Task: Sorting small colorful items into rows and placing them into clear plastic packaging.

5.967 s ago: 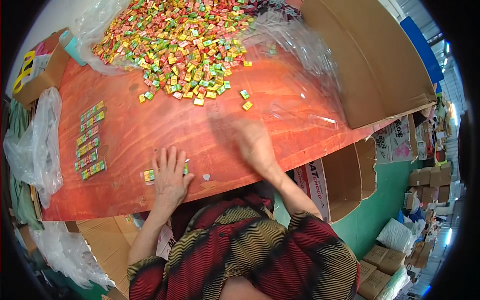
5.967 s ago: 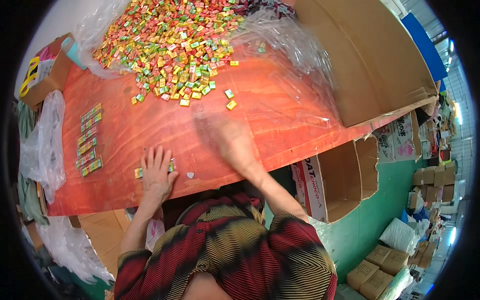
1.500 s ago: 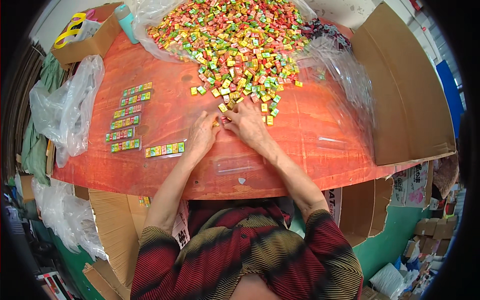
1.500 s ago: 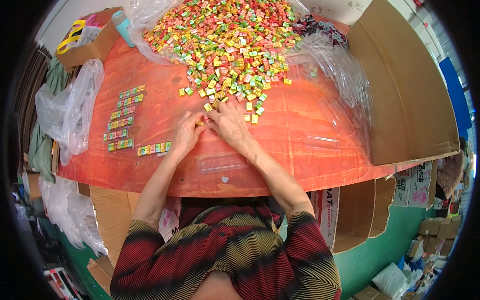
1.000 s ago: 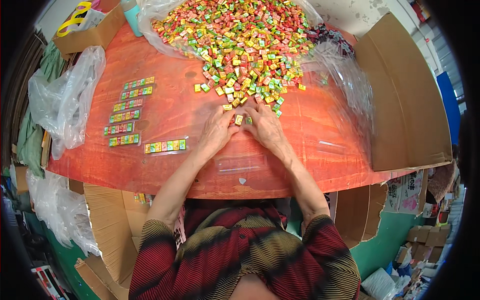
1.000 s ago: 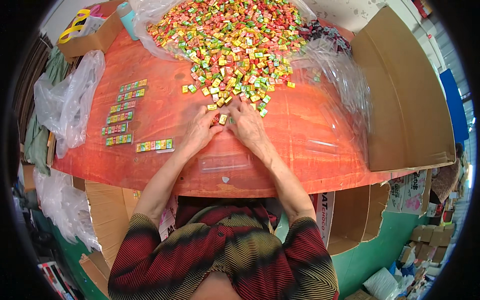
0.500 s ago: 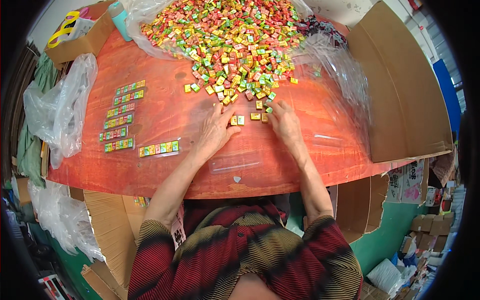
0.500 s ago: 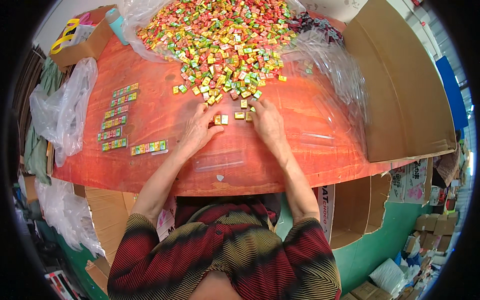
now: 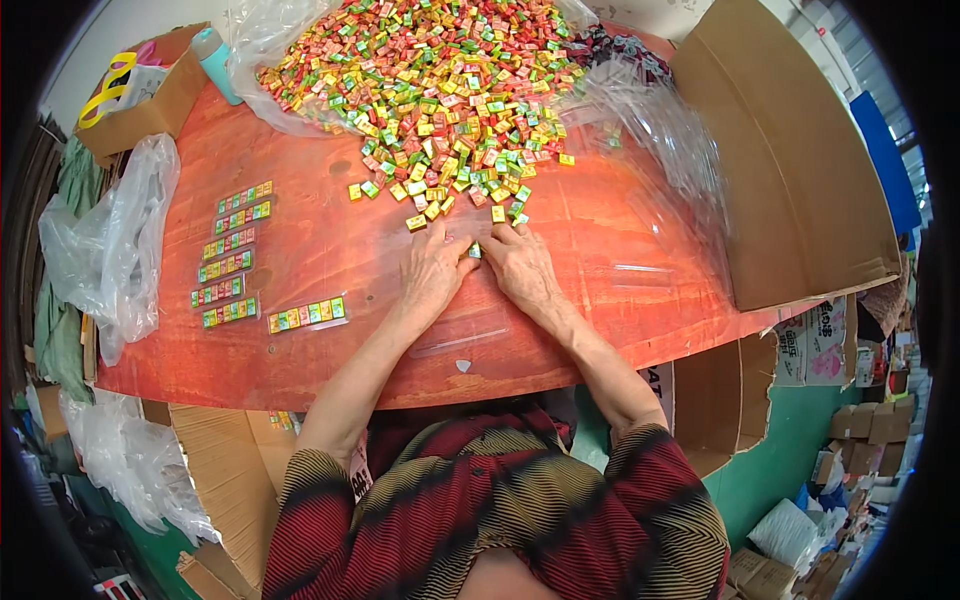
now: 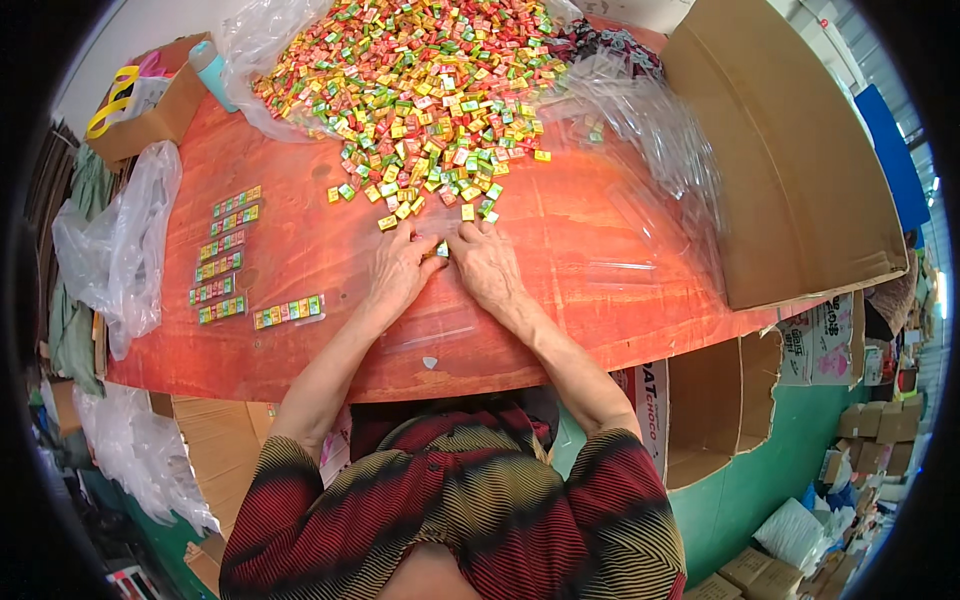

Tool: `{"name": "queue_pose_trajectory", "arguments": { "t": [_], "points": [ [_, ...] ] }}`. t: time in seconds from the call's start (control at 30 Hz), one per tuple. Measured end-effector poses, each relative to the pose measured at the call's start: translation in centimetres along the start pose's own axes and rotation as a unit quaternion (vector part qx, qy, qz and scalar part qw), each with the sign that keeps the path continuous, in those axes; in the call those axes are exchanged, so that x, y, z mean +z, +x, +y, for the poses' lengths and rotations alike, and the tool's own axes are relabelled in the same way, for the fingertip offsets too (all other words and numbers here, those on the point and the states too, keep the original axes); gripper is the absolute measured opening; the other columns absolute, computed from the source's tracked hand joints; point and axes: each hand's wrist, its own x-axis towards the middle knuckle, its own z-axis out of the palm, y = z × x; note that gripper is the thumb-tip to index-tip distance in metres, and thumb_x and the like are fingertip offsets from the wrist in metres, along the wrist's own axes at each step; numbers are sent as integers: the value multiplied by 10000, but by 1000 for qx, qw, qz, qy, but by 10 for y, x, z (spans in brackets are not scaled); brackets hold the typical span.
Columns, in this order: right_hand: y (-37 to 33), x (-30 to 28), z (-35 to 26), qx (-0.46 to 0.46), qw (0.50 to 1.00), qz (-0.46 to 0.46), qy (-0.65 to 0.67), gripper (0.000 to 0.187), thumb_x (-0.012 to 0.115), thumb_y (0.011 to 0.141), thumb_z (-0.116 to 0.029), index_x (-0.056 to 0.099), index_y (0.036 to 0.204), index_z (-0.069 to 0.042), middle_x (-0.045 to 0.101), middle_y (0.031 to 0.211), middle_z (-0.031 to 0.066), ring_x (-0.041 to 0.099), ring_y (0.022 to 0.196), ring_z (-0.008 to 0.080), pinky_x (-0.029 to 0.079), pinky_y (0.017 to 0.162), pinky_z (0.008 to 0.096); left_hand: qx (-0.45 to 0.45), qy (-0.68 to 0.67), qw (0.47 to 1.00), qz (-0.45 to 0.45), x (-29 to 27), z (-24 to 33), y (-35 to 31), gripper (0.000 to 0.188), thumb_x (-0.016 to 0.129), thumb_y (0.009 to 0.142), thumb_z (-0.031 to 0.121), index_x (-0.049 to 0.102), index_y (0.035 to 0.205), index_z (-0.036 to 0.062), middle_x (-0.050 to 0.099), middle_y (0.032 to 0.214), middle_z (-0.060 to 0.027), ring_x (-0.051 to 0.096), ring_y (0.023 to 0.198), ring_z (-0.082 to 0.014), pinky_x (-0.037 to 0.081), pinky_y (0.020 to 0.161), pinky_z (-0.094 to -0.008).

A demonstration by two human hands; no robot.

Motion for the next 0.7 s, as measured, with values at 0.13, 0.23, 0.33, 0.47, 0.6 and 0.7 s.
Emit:
{"name": "queue_pose_trajectory", "arguments": {
  "t": [0.13, 0.23, 0.33, 0.47, 0.6, 0.7],
  "points": [
    [-5, -17, 8, 21, 997, 9, 68, 245, 597, 745, -87, 600, 989, -62, 560, 920, 99, 524, 837, 293, 449, 717, 370, 26, -26, 999, 40, 0, -5, -5, 305, 710, 660, 211, 649, 937, 98, 522, 954, -98, 530, 891, -282, 438, 740, -391],
    [-10, -14, 14, 70, 997, 5, 24, 252, 588, 755, -77, 581, 1006, -51, 552, 926, 108, 529, 856, 296, 456, 717, 373, 10, -27, 999, 16, -7, -4, -7, 288, 706, 664, 204, 655, 928, 100, 534, 975, -90, 534, 904, -273, 437, 757, -383],
    [-14, -12, 11, 83, 996, -14, 24, 270, 581, 763, -83, 561, 1030, -47, 544, 906, 119, 528, 871, 292, 462, 707, 381, 19, -21, 999, 19, -5, -9, -7, 289, 705, 664, 202, 655, 929, 98, 538, 983, -86, 537, 911, -267, 435, 768, -381],
    [-12, -18, 5, 119, 992, -50, 17, 214, 580, 767, -110, 533, 964, -41, 542, 891, 136, 554, 824, 317, 466, 681, 404, 22, -30, 999, 18, -7, -9, -7, 291, 705, 667, 203, 654, 934, 99, 539, 962, -90, 547, 884, -265, 445, 742, -383],
    [-3, -14, 1, 148, 986, -69, 42, 206, 598, 755, -141, 496, 899, -36, 551, 877, 150, 569, 766, 347, 460, 659, 423, 7, -33, 999, 9, -5, -10, -1, 308, 717, 653, 218, 658, 940, 123, 523, 934, -101, 544, 861, -281, 454, 719, -393],
    [2, -13, 5, 151, 982, -91, 61, 242, 614, 743, -163, 484, 901, -33, 563, 855, 160, 569, 778, 349, 452, 652, 430, 16, -46, 999, -10, -7, -15, 6, 323, 725, 641, 226, 660, 946, 141, 509, 928, -108, 534, 870, -299, 453, 728, -404]
  ]
}}
